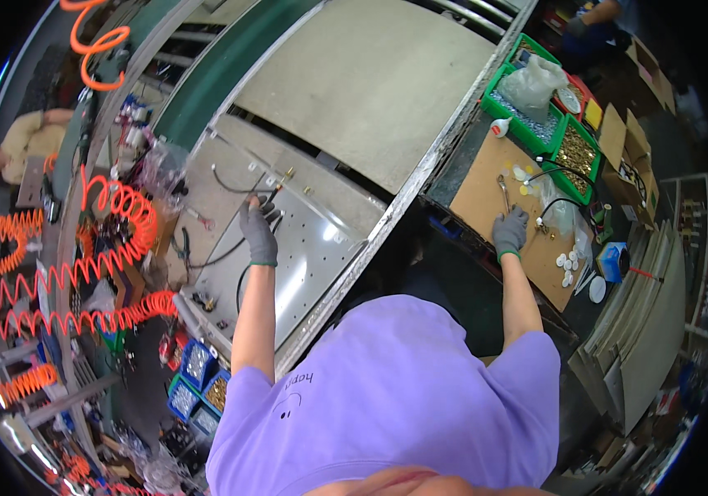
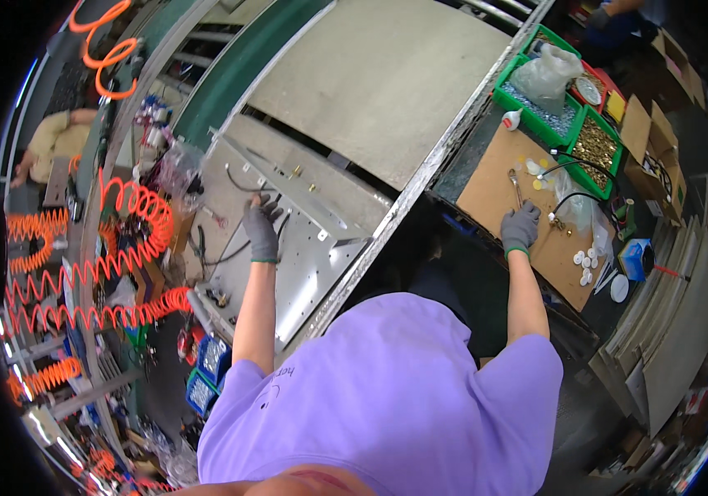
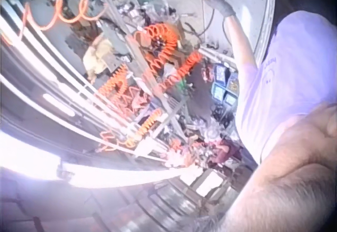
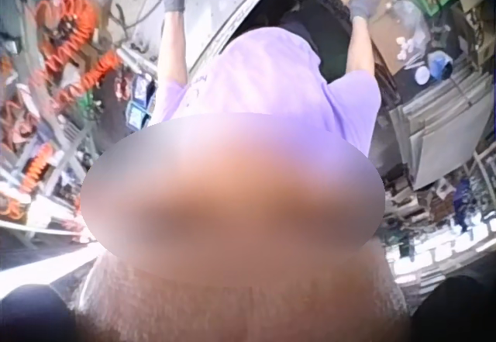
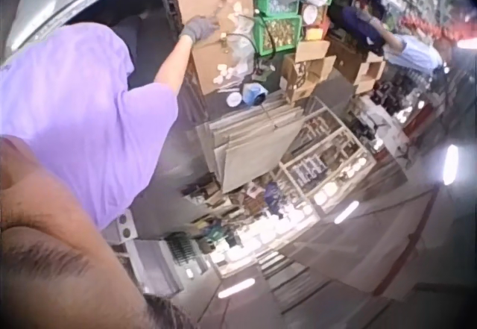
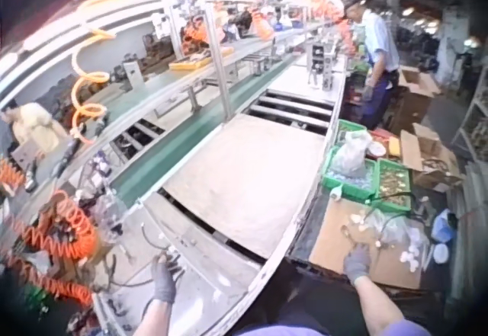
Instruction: The person assembles an electronic device on a workbench, using a pneumatic screwdriver to fasten a corrugated tube and other components to a metal chassis. They handle small parts from trays, connect wires, and use a wooden board to support the assembly during work.
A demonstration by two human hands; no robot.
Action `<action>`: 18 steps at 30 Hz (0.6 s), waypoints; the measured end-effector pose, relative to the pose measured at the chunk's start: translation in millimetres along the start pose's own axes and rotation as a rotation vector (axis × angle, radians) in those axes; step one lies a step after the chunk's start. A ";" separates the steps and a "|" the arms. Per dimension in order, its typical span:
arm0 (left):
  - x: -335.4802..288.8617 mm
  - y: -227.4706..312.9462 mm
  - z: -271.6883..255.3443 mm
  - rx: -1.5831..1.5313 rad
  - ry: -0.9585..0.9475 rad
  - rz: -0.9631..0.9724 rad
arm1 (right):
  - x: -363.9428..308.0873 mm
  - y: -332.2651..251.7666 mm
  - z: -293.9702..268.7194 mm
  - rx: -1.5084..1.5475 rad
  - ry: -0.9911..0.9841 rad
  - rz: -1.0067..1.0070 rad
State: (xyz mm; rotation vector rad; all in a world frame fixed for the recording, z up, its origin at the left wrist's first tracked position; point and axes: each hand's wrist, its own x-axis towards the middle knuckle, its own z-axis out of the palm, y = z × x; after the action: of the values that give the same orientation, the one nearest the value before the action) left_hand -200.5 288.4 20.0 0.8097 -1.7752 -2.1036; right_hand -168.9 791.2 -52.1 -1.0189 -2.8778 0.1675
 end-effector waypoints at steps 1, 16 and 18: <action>6.4 -6.8 9.0 -0.034 -0.003 -0.058 | 2.6 6.4 0.4 0.030 -0.080 -0.006; 164.9 -33.9 55.8 0.373 -0.042 0.137 | -82.2 -136.2 4.2 0.834 -0.628 -0.588; 167.1 -32.4 63.1 0.387 -0.067 0.139 | -104.4 -186.5 29.3 0.841 -0.933 -0.581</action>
State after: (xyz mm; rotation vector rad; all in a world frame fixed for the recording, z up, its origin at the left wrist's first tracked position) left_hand -366.7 256.4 -45.5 0.6861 -2.2440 -1.7439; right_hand -207.4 579.1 -61.2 0.1313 -2.9979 1.9926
